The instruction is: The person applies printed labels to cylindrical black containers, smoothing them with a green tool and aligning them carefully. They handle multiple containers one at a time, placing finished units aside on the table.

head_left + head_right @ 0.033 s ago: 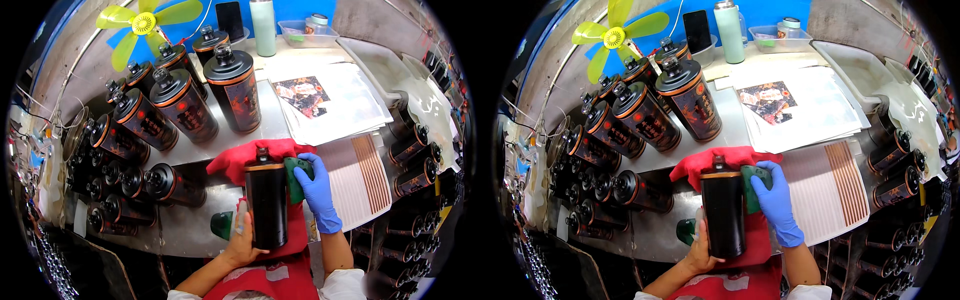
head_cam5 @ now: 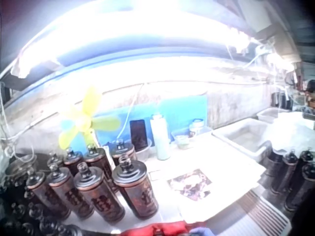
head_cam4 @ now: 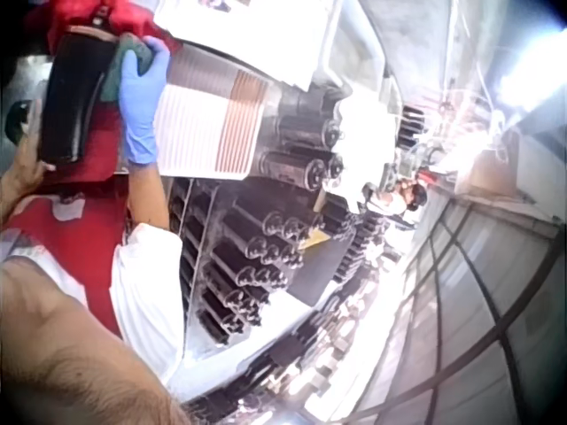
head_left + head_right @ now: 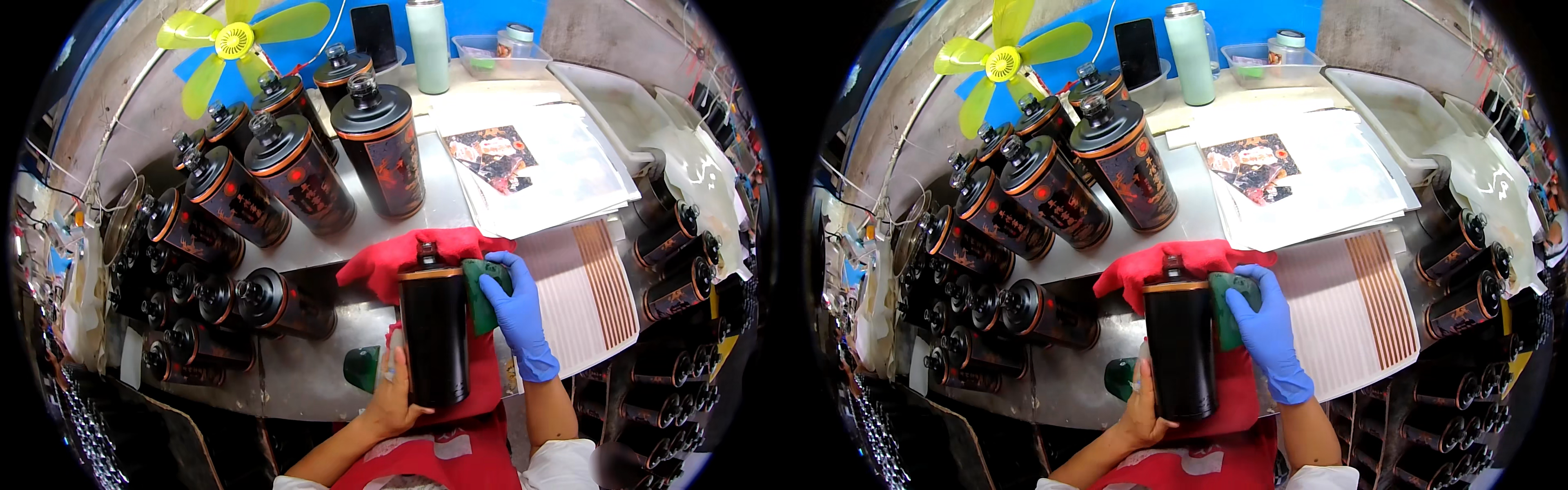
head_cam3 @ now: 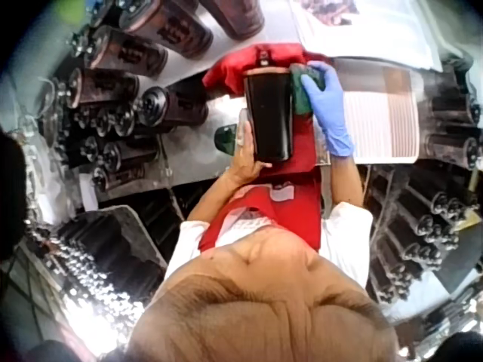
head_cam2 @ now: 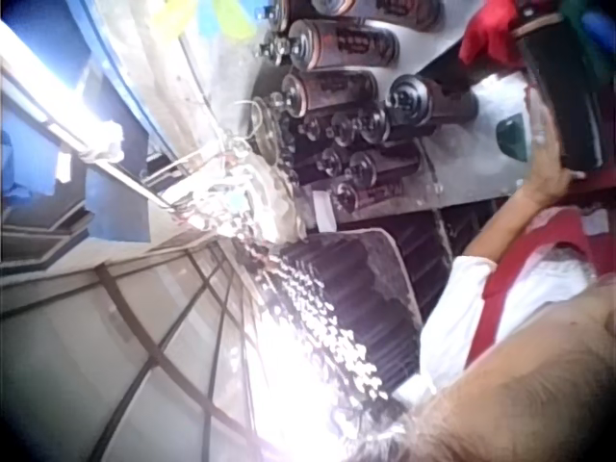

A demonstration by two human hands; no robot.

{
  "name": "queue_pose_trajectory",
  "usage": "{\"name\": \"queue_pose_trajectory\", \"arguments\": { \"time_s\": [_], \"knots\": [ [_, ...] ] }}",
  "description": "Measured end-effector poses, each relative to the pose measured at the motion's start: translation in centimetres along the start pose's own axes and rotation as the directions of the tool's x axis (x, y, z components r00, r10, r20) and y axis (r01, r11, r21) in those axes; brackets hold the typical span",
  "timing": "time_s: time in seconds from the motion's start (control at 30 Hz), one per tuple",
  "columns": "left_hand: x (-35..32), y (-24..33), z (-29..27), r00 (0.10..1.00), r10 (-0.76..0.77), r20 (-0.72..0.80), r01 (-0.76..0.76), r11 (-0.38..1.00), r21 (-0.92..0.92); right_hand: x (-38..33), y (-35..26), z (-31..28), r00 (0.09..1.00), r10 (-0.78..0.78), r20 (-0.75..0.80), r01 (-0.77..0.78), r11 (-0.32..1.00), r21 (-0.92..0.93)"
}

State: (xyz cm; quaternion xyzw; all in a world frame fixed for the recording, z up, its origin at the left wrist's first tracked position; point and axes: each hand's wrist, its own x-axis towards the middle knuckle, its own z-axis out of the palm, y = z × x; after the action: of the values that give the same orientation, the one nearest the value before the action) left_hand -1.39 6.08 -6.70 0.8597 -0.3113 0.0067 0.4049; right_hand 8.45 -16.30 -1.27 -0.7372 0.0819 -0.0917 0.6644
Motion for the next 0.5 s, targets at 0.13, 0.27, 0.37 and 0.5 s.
{"name": "queue_pose_trajectory", "arguments": {
  "time_s": [0.13,0.27,0.37,0.5],
  "knots": [
    [1.5,3.5,-0.1,0.964,0.107,-0.245,-0.051,0.973,0.224,0.1,-3.3,1.2,0.994,-0.106,-0.016,0.105,0.992,-0.066],
    [5.0,5.6,-0.9,0.994,0.084,0.071,-0.11,0.783,0.612,0.0,-5.3,3.8,0.94,-0.312,0.138,0.338,0.907,-0.251],
    [3.6,4.4,-0.6,0.992,0.043,-0.116,-0.008,0.958,0.288,0.4,-3.3,2.2,0.988,-0.129,0.08,0.14,0.979,-0.15],
    [-0.7,-0.1,0.9,0.987,-0.147,-0.064,0.14,0.984,-0.112,0.1,-0.2,0.7,0.999,0.02,0.025,-0.022,0.998,0.054]
  ]
}}
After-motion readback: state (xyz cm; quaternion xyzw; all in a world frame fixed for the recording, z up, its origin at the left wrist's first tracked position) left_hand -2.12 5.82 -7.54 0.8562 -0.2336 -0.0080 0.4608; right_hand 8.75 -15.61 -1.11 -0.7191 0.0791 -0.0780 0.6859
